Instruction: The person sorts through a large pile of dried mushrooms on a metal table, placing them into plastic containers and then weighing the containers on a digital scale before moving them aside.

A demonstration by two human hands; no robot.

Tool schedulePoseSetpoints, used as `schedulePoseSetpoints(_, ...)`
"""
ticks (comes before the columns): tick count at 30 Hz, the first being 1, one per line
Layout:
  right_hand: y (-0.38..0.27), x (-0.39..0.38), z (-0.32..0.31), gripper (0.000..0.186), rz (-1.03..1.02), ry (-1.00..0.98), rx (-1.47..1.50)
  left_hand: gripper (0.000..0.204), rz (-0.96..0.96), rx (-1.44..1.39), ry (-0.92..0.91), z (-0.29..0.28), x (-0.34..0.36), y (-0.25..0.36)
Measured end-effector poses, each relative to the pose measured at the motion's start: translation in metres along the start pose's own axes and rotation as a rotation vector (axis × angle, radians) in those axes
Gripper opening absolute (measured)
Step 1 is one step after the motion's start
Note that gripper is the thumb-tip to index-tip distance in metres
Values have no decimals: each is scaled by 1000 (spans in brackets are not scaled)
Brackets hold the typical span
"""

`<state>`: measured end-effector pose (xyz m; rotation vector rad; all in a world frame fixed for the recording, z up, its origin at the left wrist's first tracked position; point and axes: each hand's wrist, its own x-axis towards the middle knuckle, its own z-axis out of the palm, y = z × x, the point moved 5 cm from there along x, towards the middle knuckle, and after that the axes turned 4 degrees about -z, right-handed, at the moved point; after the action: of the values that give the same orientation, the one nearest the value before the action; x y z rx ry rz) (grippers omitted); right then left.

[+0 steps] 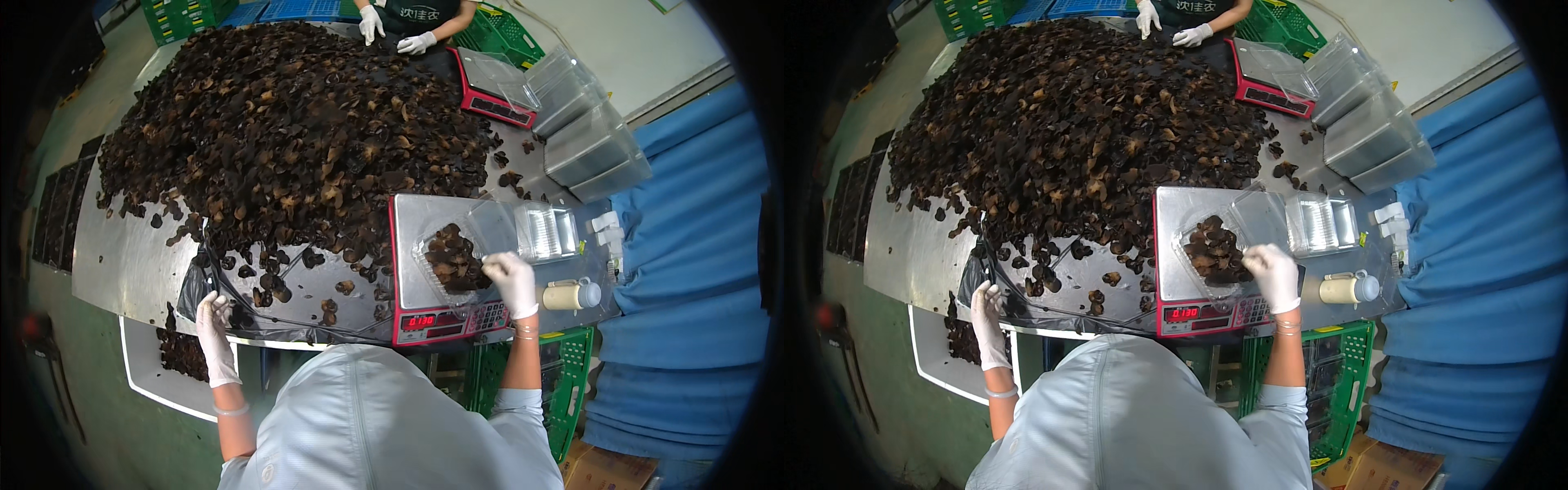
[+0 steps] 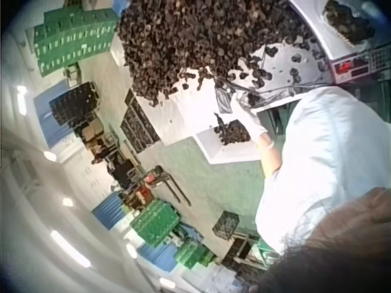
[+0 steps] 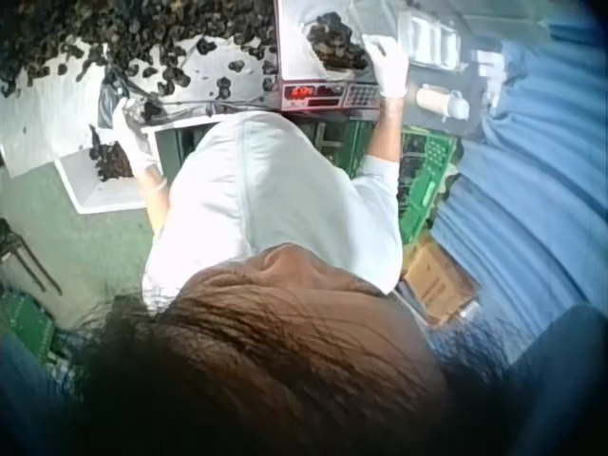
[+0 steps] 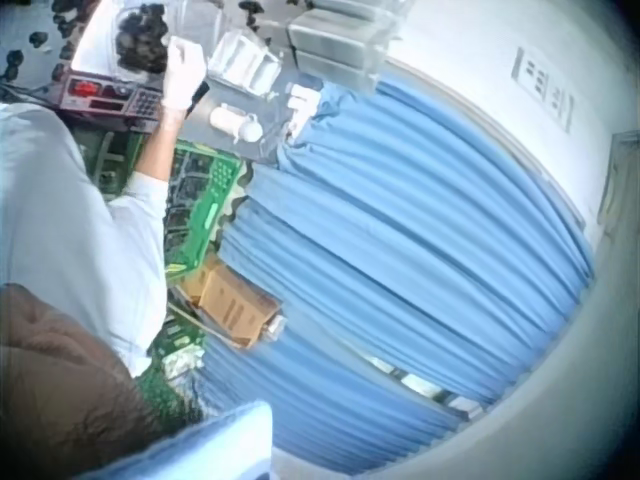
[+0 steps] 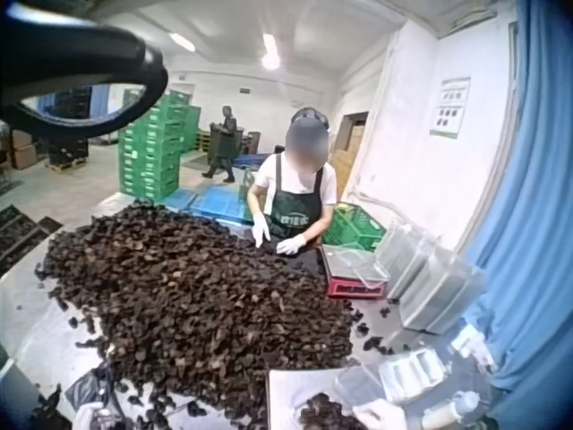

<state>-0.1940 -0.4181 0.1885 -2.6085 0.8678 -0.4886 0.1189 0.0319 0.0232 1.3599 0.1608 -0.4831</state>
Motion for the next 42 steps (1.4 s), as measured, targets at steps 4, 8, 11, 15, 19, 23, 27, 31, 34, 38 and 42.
schedulePoseSetpoints(4,8,-23,27,33,106,-81,-207,33,-17,25,-25,11,10,13)
schedulePoseSetpoints(8,1,-26,31,25,92,114,-313,34,-26,4,-149,8,28,9)
schedulePoseSetpoints(11,2,-26,23,17,-10,292,-211,33,-38,17,-180,7,32,13)
schedulePoseSetpoints(15,16,-41,25,10,503,262,698,34,-35,48,-203,-7,37,18)
schedulePoseSetpoints(19,-8,-33,24,17,180,218,-119,30,-84,115,-297,1,34,22)
schedulePoseSetpoints(23,-10,-35,27,24,316,97,-345,27,-115,156,-293,-4,30,33)
schedulePoseSetpoints(27,-1,-46,27,20,236,16,-72,26,-126,141,-286,-24,33,29)
schedulePoseSetpoints(31,-11,-46,31,14,216,-42,-213,26,-135,131,-254,-23,30,28)
schedulePoseSetpoints(34,-25,-43,16,10,218,63,-179,25,-126,167,-321,-13,27,33)
schedulePoseSetpoints(38,-89,-30,30,4,458,17,717,21,-93,303,-431,38,3,65)
schedulePoseSetpoints(42,-151,-28,75,6,423,-131,955,25,-113,354,-795,112,-31,84)
